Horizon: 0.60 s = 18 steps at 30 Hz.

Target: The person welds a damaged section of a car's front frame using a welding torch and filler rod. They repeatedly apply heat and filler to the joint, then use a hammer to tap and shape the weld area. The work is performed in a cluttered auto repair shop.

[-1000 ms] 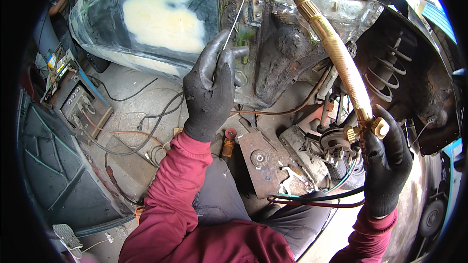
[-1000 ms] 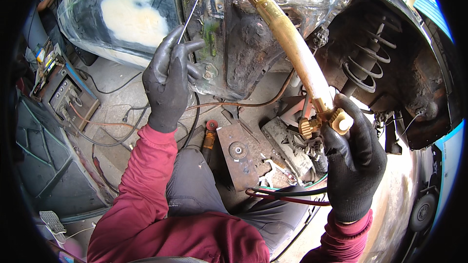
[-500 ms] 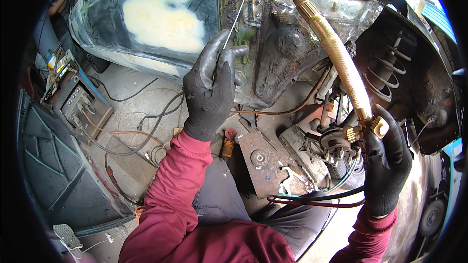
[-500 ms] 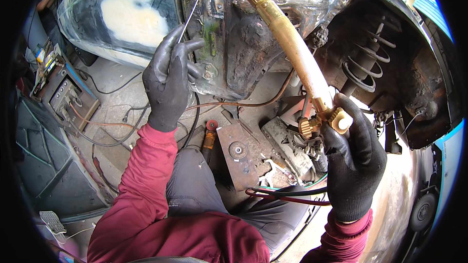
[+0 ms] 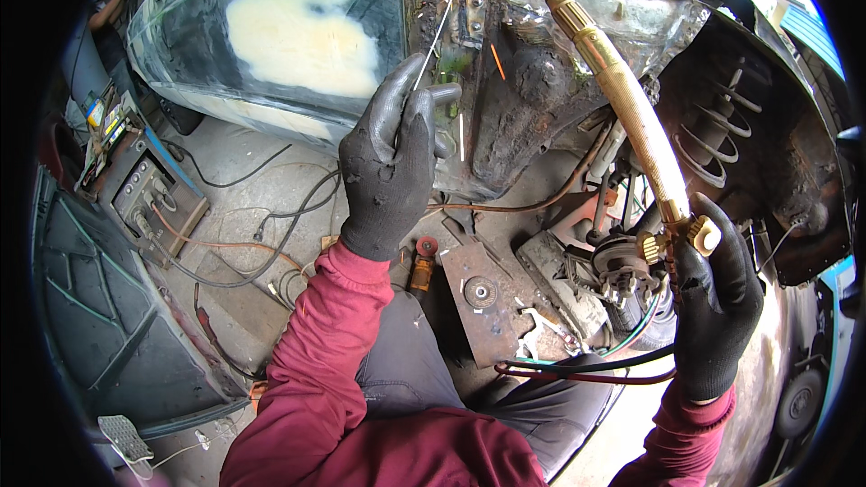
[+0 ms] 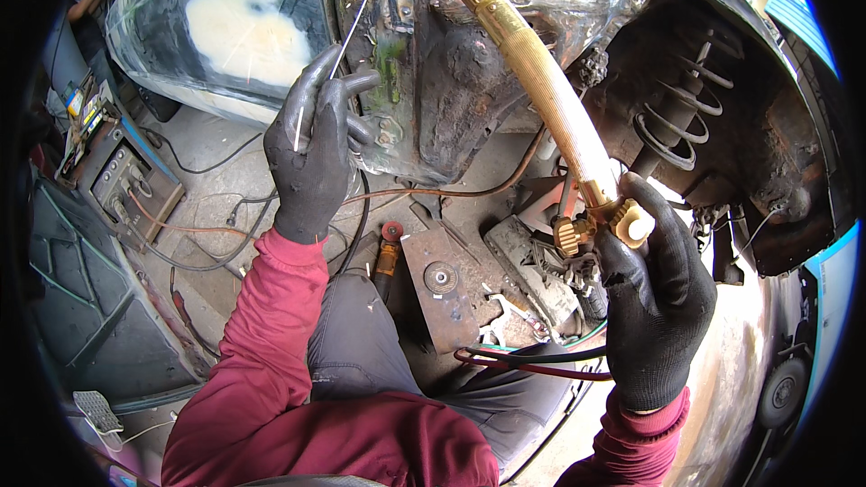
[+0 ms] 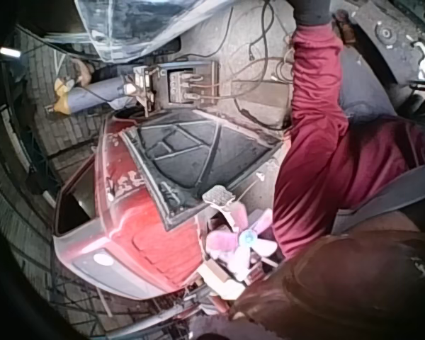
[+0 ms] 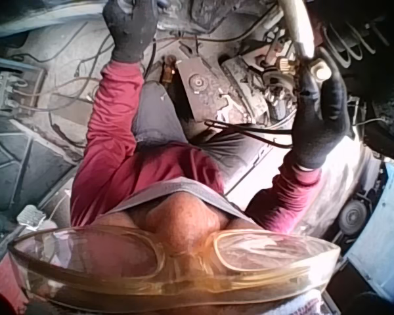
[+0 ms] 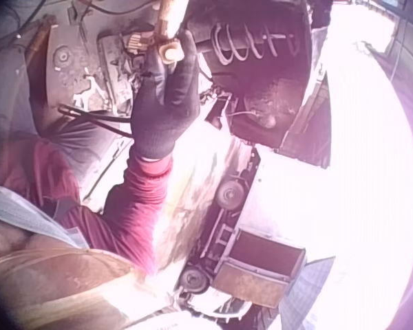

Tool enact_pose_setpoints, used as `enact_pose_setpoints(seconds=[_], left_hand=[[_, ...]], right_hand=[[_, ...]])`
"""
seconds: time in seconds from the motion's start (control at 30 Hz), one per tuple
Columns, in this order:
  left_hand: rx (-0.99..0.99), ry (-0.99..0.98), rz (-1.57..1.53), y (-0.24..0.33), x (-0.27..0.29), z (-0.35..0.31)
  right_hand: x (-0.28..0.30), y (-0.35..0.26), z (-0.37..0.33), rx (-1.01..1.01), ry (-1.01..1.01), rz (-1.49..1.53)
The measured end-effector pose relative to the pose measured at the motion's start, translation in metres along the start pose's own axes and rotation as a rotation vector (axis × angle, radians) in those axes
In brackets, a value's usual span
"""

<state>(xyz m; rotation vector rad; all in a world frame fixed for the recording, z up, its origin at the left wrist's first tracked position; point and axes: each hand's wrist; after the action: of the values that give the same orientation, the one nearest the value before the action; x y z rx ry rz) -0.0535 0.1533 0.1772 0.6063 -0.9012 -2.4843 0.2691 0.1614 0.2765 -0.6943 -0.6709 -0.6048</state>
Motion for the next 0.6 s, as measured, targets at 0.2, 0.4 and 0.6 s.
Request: enact_pose_setpoints(seconds=[0.2, 0.4, 0.6], left_hand=[[-0.003, 0.016, -0.017, -0.0007, -0.0011, 0.0005], [0.017, 0.0, -0.009, 0.0016, -0.0008, -0.0003], [0.017, 0.011, -0.016, 0.0029, -0.001, -0.0013]], right_hand=[[-0.0005, 0.0001, -0.0014, -0.081, -0.017, 0.072], [-0.0001, 0.0011, -0.0015, -0.072, -0.022, 0.065], [-0.0017, 0.0019, -0.0007, -0.091, -0.017, 0.081]])
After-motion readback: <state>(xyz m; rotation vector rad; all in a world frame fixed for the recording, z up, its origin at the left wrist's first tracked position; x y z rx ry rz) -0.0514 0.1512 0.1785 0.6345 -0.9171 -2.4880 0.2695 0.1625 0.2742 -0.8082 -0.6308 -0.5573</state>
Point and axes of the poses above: each hand's wrist, its own z-axis towards the middle knuckle, its own x-axis out of the back of the hand, y = z × x, and after that the axes turned 14 degrees about -z, right-handed
